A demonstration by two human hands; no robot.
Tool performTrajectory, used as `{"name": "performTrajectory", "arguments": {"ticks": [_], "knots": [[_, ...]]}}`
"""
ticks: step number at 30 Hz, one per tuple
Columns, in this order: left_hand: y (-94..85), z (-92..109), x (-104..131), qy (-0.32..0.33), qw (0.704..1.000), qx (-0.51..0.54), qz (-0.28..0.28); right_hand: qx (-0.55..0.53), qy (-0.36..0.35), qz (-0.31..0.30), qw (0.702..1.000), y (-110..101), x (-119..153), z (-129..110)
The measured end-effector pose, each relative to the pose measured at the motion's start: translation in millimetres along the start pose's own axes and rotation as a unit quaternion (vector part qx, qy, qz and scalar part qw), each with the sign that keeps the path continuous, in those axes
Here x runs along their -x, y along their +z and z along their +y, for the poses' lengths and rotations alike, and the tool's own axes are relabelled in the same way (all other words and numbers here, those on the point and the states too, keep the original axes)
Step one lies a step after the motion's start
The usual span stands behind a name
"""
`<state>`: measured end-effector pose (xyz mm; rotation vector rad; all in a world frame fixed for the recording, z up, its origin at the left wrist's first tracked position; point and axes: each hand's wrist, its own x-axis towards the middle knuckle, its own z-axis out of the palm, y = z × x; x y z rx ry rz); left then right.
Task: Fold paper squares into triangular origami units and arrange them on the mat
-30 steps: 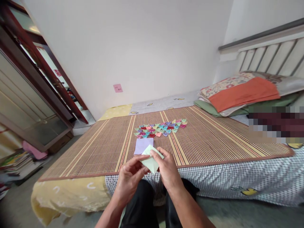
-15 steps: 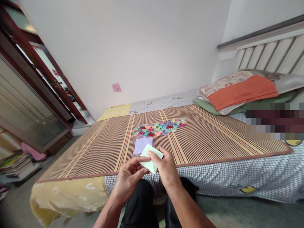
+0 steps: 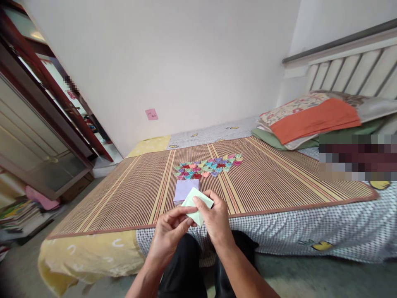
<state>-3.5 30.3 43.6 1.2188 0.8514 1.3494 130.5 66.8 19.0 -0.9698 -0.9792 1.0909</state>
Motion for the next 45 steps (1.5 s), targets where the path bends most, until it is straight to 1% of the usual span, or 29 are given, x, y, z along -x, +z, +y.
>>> {"name": "performTrajectory", "arguments": {"ticks": [3,7,9,12,14,17,22,29,34,38,42,45], "knots": [[-2.1,-2.7,0.0,-0.004,1.0,0.001,0.005,0.011,-0.005,-0.006,1.0,-0.9,-0.2,-0.7],[-2.1,-6.7,-1.5,-0.019,0.998,0.026,0.049,0.012,0.001,-0.05,0.999,-1.3,0.4,-3.1],[-2.3,-7.5,-2.5,-0.03,0.997,0.03,0.066,-0.016,0.028,-0.068,0.997,-1.0,1.3,-4.2],[-4.0,-7.5,-4.2,-0.051,0.994,0.039,0.086,-0.068,0.054,-0.072,0.994,-1.7,1.8,-5.9],[-5.9,-8.0,-6.0,-0.067,0.99,0.061,0.106,-0.071,0.042,-0.064,0.995,-3.9,1.2,-7.6],[-8.8,-9.9,-9.2,-0.083,0.984,0.089,0.128,-0.047,0.016,-0.059,0.997,-8.9,0.3,-10.5],[-9.7,-11.8,-11.1,-0.091,0.981,0.099,0.144,0.005,-0.028,-0.1,0.995,-13.8,0.8,-11.7],[-6.6,-7.1,-6.1,-0.069,0.984,0.078,0.141,0.018,-0.057,-0.1,0.993,-14.1,1.2,-12.3],[-6.7,-2.6,-4.5,-0.049,0.991,0.069,0.1,-0.004,-0.045,-0.114,0.992,-15.6,-0.5,-6.9],[-12.4,0.2,-6.5,-0.053,0.994,0.065,0.064,0.021,-0.056,-0.119,0.991,-18.5,-0.1,-6.1],[-20.4,1.9,-7.6,-0.055,0.996,0.057,0.045,0.053,-0.075,-0.136,0.986,-23.8,0.7,-14.5],[-25.1,2.8,-7.3,-0.058,0.996,0.06,0.033,0.055,-0.051,-0.172,0.982,-28.0,0.4,-20.4]]}}
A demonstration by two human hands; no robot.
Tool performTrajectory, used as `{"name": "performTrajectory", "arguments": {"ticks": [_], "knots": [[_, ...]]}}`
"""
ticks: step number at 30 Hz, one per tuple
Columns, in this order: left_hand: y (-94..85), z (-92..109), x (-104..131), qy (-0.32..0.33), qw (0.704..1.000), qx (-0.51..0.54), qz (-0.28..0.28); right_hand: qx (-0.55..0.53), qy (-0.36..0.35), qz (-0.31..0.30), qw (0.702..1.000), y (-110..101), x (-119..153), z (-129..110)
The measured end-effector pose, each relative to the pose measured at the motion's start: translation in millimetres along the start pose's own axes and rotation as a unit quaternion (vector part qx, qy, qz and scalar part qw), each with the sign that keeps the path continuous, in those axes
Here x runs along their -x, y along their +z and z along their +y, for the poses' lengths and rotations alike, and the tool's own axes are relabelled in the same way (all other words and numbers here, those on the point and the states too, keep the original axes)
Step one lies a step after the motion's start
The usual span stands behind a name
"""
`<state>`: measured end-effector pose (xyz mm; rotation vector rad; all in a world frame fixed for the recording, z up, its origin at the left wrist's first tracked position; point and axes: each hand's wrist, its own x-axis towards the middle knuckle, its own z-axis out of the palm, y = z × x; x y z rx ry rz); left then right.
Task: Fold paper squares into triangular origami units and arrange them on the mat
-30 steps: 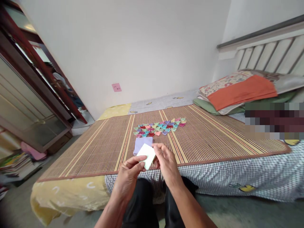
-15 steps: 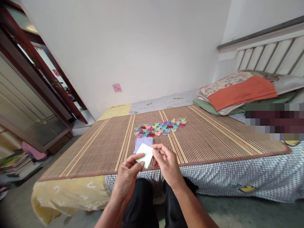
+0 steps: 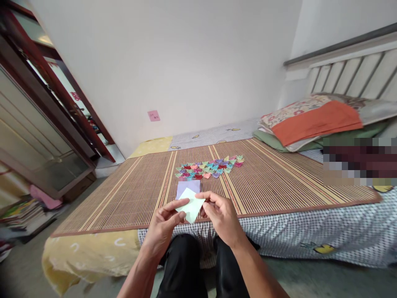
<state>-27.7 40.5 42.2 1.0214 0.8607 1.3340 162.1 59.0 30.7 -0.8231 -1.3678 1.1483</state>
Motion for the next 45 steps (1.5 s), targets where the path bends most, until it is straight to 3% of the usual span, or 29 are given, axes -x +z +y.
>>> {"name": "performTrajectory", "arguments": {"ticks": [4,15,30,38,45], "knots": [[-4.0,1.6,-0.5,-0.004,1.0,0.018,-0.022,-0.034,0.029,-0.043,0.998,-4.4,-0.4,2.3],[-9.8,0.9,-5.1,-0.012,0.998,0.001,-0.056,-0.018,0.003,-0.036,0.999,-7.7,-2.5,7.9],[2.3,0.9,-3.6,-0.008,1.0,0.008,-0.016,0.031,-0.012,-0.033,0.999,-7.0,-1.2,3.8],[9.2,-4.4,-2.9,0.028,0.998,-0.046,0.034,0.065,-0.041,-0.054,0.996,-4.2,-1.8,2.2],[11.7,-6.0,0.5,0.045,0.994,-0.089,0.053,0.062,-0.058,-0.025,0.996,0.2,-2.4,8.4]]}}
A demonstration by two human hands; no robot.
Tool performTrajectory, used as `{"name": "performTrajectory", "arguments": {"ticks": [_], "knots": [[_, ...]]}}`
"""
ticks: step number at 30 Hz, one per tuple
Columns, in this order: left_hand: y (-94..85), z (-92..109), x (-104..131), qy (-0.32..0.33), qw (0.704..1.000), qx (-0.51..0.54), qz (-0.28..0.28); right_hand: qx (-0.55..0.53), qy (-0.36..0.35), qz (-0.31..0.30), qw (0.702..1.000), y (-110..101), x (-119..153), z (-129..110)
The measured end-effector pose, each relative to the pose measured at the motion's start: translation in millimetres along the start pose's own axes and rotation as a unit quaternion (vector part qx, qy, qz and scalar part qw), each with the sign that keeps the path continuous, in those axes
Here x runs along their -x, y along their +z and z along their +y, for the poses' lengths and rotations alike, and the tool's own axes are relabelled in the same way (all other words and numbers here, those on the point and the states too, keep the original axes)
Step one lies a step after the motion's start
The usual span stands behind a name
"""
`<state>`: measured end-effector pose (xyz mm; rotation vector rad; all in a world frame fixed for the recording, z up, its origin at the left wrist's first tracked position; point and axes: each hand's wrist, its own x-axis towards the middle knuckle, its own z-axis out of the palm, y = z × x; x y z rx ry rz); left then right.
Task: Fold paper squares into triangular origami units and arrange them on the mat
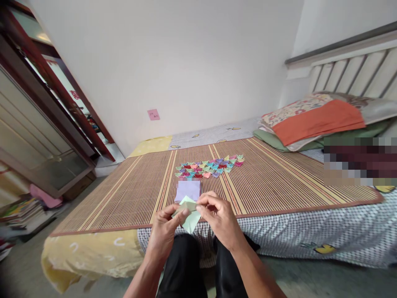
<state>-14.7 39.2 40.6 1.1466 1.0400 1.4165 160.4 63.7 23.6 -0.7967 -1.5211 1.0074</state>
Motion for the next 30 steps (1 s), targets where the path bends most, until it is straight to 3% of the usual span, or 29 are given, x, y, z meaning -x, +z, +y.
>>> {"name": "performTrajectory", "arguments": {"ticks": [12,25,30], "knots": [[0.4,-5.2,4.8,-0.03,0.999,-0.015,-0.031,0.026,-0.039,-0.005,0.999,4.7,3.4,-6.8],[3.9,-5.3,6.5,-0.008,0.997,-0.064,-0.041,0.095,-0.088,0.058,0.99,7.4,6.7,-11.6],[2.2,-5.1,9.2,-0.012,0.993,-0.076,-0.084,0.064,-0.068,0.039,0.995,7.5,6.0,-11.3]]}}
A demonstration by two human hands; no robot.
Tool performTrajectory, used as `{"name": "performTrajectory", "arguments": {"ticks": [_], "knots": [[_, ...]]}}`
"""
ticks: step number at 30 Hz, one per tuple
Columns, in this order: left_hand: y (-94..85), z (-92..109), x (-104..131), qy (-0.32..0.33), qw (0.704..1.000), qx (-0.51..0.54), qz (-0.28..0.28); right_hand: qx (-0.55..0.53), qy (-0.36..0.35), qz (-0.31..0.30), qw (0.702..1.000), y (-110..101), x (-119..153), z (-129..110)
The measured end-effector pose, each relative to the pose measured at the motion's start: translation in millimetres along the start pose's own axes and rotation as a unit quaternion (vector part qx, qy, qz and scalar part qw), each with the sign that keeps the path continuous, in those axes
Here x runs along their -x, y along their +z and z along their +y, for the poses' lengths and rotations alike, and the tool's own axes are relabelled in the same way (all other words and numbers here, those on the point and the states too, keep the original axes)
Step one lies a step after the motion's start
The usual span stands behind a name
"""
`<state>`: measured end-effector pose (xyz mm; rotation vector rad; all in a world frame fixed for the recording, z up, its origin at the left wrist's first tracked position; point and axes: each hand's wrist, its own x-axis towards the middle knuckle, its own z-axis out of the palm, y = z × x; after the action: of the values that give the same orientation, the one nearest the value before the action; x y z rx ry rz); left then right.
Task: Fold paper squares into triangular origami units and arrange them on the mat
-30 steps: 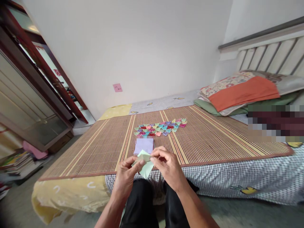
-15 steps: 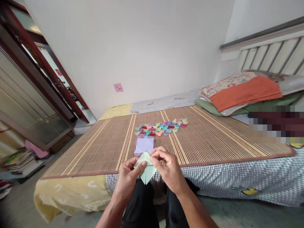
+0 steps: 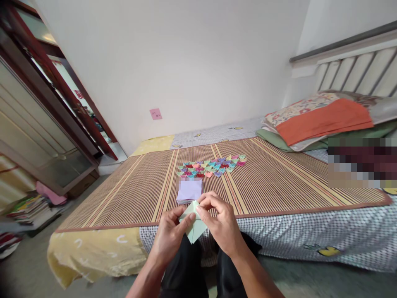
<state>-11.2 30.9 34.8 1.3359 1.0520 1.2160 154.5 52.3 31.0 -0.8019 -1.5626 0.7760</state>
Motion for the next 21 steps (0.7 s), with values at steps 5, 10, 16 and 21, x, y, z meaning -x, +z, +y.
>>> {"name": "performTrajectory", "arguments": {"ticks": [5,10,16,21], "knots": [[-0.1,3.1,2.8,0.006,0.999,-0.036,-0.021,-0.037,0.017,-0.007,0.999,-3.8,-0.1,4.3],[0.5,4.1,1.7,0.011,0.997,-0.067,-0.045,-0.022,0.013,-0.006,1.0,-7.1,-0.1,6.7],[3.6,1.3,-0.8,0.007,0.999,-0.013,-0.04,0.035,-0.021,0.031,0.999,-7.0,-1.3,0.1],[2.2,0.6,-1.9,-0.006,0.999,0.01,-0.029,0.026,0.002,-0.014,1.0,-12.3,-2.0,-1.7]]}}
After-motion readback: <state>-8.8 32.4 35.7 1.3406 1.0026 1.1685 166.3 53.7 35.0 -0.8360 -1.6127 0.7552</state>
